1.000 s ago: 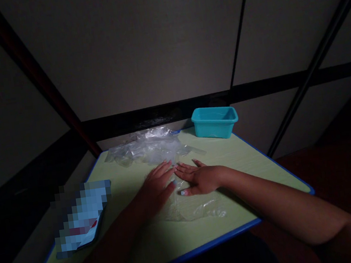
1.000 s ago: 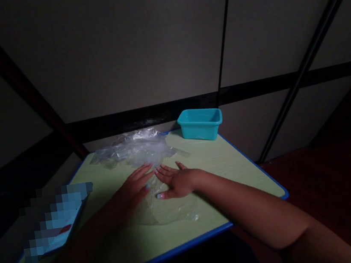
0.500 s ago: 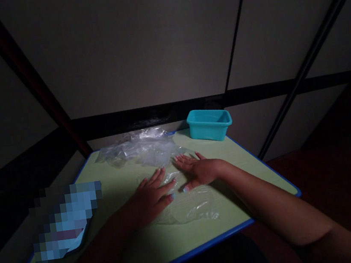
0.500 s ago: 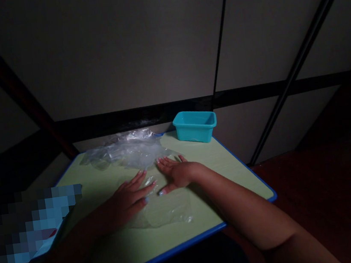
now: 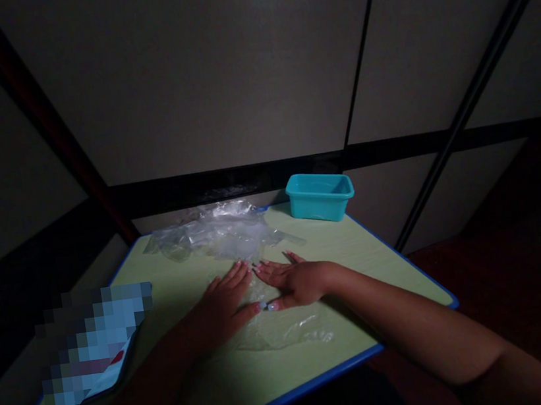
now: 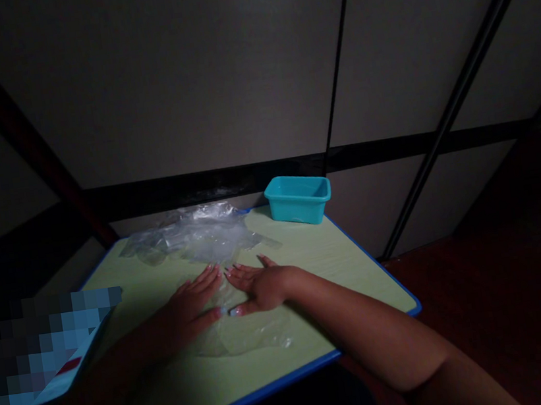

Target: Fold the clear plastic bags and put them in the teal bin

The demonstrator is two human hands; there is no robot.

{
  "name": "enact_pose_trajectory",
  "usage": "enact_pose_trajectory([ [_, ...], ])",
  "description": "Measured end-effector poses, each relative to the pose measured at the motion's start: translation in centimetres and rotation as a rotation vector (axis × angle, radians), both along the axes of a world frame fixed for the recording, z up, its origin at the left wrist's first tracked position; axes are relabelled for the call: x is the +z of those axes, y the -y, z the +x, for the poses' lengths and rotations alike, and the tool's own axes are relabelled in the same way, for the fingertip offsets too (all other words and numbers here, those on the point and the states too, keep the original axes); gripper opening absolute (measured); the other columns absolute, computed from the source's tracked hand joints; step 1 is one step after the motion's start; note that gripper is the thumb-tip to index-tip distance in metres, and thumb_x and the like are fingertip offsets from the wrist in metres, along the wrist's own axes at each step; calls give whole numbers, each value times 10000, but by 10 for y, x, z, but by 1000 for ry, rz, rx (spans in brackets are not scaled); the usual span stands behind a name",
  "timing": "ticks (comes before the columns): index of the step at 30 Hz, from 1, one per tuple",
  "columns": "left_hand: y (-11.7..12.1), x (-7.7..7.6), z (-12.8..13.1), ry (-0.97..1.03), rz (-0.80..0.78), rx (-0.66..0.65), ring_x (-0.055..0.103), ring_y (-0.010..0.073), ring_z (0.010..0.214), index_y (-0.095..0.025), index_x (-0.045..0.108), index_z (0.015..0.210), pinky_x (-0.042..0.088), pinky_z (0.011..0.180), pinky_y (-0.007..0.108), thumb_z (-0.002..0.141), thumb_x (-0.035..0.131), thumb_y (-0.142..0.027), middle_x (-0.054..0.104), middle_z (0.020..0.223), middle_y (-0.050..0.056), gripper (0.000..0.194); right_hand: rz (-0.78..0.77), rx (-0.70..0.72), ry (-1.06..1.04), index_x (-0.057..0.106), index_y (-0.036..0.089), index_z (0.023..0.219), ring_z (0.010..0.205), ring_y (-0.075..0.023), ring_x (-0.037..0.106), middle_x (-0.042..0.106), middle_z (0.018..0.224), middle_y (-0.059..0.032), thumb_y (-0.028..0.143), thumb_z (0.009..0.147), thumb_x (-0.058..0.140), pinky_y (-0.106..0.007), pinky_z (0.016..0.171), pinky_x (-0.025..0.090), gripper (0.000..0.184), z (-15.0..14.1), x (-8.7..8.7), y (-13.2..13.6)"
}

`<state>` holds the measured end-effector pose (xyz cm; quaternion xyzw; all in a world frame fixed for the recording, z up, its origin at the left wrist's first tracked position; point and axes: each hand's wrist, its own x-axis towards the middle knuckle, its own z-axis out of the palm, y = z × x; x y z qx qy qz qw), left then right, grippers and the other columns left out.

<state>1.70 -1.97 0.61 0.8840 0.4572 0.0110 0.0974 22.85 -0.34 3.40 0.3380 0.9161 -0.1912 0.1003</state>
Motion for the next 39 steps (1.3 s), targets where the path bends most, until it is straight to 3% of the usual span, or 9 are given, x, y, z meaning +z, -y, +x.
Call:
enact_pose_trajectory([
  [8, 4, -3, -2, -69, -39, 57, 4, 279, 1371, -181, 137, 1435, 88, 1038, 605, 841, 323, -594, 63, 1492, 133, 748, 82, -84, -110, 4, 169, 1446, 1374, -260, -14, -35, 1492, -96, 639, 828, 333, -560, 1048, -49, 843, 4, -2, -4],
  [17, 7, 5, 1, -100, -102, 70, -42, 302, 1359, -202, 163, 1430, 105, 1028, 604, 808, 392, -597, 31, 1486, 153, 771, 110, -58, -143, 59, 158, 1446, 1375, -253, 7, 4, 1494, -109, 641, 842, 286, -580, 1033, -52, 807, 0, -21, -12],
  [24, 2, 3, 1, -22, 46, 58, 7, 265, 1376, -211, 151, 1431, 111, 1046, 578, 832, 395, -550, 36, 1500, 113, 731, 186, -196, -188, -9, 153, 1445, 1375, -256, -13, -34, 1496, -92, 604, 861, 267, -594, 1028, -50, 788, 6, -11, -18],
  [34, 5, 5, -1, -98, -5, 26, 12, 306, 1368, -321, 209, 1405, 93, 1011, 626, 793, 447, -606, 43, 1494, 134, 716, -2, -219, 26, -39, 193, 1443, 1362, -256, -112, -136, 1486, -74, 632, 856, 207, -601, 1024, -12, 773, 6, -7, -14],
  [39, 2, 4, -4, -81, 26, 50, 2, 308, 1366, -314, 198, 1409, 100, 1016, 615, 818, 410, -599, 40, 1494, 133, 690, 55, -280, -22, -48, 216, 1442, 1353, -272, -142, -147, 1484, -71, 656, 845, 177, -623, 1007, -22, 775, 9, -1, -15],
])
